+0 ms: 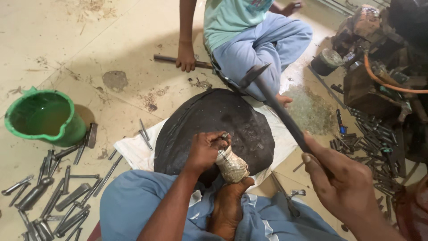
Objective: The person sits on the floor and uses a hammer and chisel to carve a pattern into a cylindrical metal object. They repeatedly strike the chisel to shape the surface, occasionally rotating the object to work on different sections.
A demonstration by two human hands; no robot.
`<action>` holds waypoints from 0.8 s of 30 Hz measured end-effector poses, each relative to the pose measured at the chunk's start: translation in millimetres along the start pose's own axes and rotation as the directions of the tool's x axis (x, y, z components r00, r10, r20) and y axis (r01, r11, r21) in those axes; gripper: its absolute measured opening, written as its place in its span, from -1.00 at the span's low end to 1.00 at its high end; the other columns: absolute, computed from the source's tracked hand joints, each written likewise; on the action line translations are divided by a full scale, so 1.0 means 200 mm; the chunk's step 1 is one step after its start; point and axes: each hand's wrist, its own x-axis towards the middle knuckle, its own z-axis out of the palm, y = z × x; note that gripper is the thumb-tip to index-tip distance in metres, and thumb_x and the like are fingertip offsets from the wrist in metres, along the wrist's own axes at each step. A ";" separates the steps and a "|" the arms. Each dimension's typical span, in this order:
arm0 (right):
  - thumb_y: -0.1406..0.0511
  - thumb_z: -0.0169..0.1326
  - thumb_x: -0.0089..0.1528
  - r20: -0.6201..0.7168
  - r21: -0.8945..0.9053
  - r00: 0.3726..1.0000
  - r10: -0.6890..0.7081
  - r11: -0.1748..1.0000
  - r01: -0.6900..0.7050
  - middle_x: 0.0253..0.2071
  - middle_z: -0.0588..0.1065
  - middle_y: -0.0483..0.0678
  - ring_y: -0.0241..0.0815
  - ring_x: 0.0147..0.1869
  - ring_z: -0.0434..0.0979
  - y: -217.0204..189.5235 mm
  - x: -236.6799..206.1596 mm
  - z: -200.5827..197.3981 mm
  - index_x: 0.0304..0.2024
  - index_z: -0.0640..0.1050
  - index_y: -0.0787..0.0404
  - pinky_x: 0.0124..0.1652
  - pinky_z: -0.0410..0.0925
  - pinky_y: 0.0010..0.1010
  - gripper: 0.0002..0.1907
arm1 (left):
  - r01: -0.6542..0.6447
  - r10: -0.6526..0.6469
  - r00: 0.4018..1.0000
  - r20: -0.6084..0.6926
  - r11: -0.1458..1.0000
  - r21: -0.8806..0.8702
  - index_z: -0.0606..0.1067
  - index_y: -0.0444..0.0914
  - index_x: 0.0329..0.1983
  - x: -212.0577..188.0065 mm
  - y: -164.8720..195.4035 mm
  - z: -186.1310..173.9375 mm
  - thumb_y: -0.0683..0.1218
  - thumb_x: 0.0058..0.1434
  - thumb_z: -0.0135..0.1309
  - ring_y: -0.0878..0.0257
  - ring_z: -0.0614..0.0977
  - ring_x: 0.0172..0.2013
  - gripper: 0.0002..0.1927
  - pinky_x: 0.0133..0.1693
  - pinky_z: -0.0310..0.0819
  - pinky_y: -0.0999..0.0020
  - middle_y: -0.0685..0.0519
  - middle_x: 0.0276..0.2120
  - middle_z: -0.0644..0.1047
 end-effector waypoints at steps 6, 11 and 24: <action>0.35 0.17 0.21 0.176 -0.148 0.975 -0.133 0.976 0.159 -0.45 0.58 0.00 -0.23 -0.49 0.55 0.01 -0.05 0.01 0.08 0.56 0.16 -0.49 0.42 -0.31 -0.64 | -0.006 0.007 1.000 0.015 0.997 -0.073 0.65 -0.39 -0.13 -0.03 -0.01 -0.04 -0.34 0.18 0.10 0.41 0.69 -0.30 -0.78 -0.19 0.60 0.48 0.04 -0.31 0.71; 0.35 0.17 0.22 0.128 -0.205 0.979 -0.160 0.961 0.184 -0.58 0.43 -0.05 -0.18 -0.61 0.42 -0.07 -0.04 0.01 0.28 0.49 0.24 -0.59 0.33 -0.27 -0.46 | -0.063 0.063 0.998 0.013 0.998 0.028 0.66 -0.41 -0.16 -0.07 -0.01 -0.08 -0.32 0.19 0.15 0.42 0.65 -0.31 -0.83 -0.21 0.56 0.46 0.02 -0.34 0.72; 0.29 0.23 0.13 0.366 -0.397 0.923 0.116 0.917 0.042 -0.45 0.53 -0.02 -0.09 -0.55 0.59 -0.23 -0.05 0.01 0.31 0.50 -0.05 -0.44 0.44 -0.17 -0.35 | -0.156 0.161 0.984 0.072 0.985 -0.076 0.65 -0.37 -0.05 -0.11 -0.08 -0.13 -0.28 0.23 0.10 0.41 0.68 -0.23 -0.76 -0.12 0.58 0.46 0.04 -0.23 0.73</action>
